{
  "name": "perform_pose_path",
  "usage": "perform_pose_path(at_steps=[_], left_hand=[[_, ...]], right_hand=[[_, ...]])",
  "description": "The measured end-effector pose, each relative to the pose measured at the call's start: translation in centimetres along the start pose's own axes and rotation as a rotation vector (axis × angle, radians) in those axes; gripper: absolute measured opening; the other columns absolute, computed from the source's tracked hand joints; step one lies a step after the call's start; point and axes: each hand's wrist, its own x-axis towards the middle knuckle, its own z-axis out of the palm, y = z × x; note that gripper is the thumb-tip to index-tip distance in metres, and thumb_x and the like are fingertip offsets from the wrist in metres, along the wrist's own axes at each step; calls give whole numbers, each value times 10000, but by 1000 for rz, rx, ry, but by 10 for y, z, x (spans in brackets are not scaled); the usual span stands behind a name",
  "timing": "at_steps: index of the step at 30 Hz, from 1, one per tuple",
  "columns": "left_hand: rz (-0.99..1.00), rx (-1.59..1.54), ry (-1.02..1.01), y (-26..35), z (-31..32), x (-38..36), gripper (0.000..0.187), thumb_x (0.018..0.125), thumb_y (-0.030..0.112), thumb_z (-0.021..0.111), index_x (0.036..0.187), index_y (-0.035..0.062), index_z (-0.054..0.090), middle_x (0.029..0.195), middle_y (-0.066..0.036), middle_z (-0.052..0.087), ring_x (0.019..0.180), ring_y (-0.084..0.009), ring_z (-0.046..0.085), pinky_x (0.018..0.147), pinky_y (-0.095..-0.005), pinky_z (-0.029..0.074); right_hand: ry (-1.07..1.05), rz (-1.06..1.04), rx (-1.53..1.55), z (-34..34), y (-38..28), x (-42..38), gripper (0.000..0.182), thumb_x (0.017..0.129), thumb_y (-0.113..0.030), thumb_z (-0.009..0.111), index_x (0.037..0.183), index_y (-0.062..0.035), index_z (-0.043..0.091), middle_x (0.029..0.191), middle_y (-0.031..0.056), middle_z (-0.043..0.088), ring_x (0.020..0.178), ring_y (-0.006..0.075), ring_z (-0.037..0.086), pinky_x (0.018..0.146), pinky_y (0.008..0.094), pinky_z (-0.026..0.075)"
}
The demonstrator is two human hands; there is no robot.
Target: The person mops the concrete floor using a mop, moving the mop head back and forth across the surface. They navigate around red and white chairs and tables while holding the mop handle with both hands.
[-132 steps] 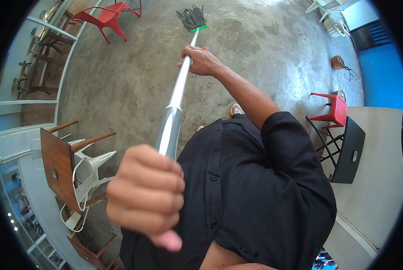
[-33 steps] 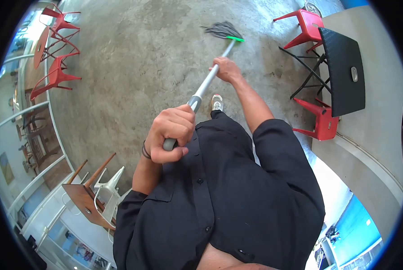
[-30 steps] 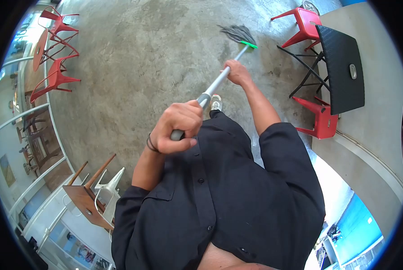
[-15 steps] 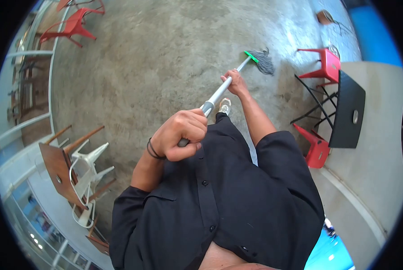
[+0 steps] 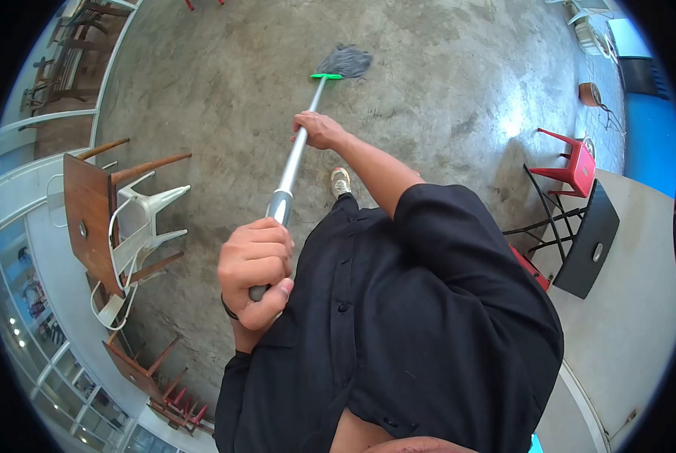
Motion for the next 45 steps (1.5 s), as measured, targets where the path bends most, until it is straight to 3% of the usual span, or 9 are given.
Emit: perform_pose_path(at_steps=[5, 11, 16, 22, 26, 28, 31, 38, 45], left_hand=[[72, -92, 24, 10, -28, -23, 201, 614, 164, 580, 533, 55, 432, 496, -63, 491, 434, -202, 457, 550, -384, 458], [86, -232, 58, -1, 4, -23, 233, 668, 181, 581, 535, 76, 421, 484, -54, 489, 421, -192, 452, 571, -379, 459], [83, -358, -105, -16, 96, 16, 298, 714, 226, 602, 533, 99, 402, 467, -38, 466, 401, -185, 422, 563, -371, 424], [8, -517, -380, -40, 246, 48, 271, 631, 227, 611, 523, 84, 407, 487, -51, 477, 430, -201, 428, 577, -385, 404], [-25, -516, -688, -52, 347, 56, 259, 592, 219, 616, 538, 73, 409, 528, -55, 488, 502, -234, 459, 635, -390, 402], [-38, -496, -817, -53, 383, 54, 268, 600, 212, 624, 539, 72, 404, 532, -49, 484, 519, -246, 464, 665, -387, 410], [-19, -505, -959, -55, 412, 46, 243, 593, 164, 622, 541, 63, 407, 529, -44, 462, 532, -248, 464, 682, -382, 408], [20, -422, -976, -43, 354, 24, 275, 579, 102, 595, 542, 61, 326, 525, -58, 406, 527, -268, 454, 661, -387, 401], [36, -267, -702, -17, 181, -11, 242, 529, 143, 564, 537, 50, 341, 524, -78, 400, 492, -285, 433, 603, -404, 385]], right_hand=[[-6, -55, -16, 19, -29, -7, 218, 877, -311, 703, 921, -104, 651, 1029, 112, 677, 1076, 344, 640, 885, 474, 534], [21, 111, -98, -39, -9, -82, 215, 870, -308, 704, 958, -113, 685, 1067, 94, 692, 1114, 319, 639, 915, 458, 542], [174, 295, -123, -98, 55, -192, 201, 864, -296, 701, 965, -122, 694, 1088, 86, 695, 1123, 315, 638, 914, 465, 548], [398, 631, -105, -151, 147, -362, 282, 907, -399, 705, 940, -120, 692, 1085, 112, 690, 1101, 333, 645, 888, 484, 546], [680, 645, -90, -154, 209, -489, 322, 878, -326, 784, 840, -56, 614, 884, 183, 645, 862, 401, 634, 771, 477, 510], [638, 801, -90, -156, 223, -539, 343, 880, -404, 766, 866, -90, 628, 1029, 128, 673, 1044, 355, 639, 835, 496, 530], [746, 863, -130, -144, 217, -587, 324, 870, -348, 780, 844, -81, 599, 979, 123, 659, 1015, 353, 628, 822, 496, 518], [893, 701, -200, -90, 190, -555, 335, 850, -297, 799, 803, -51, 576, 867, 152, 623, 912, 375, 606, 841, 494, 494], [572, 604, -106, -44, 125, -366, 310, 879, -361, 755, 818, -82, 634, 934, 162, 635, 982, 392, 602, 860, 494, 501]])
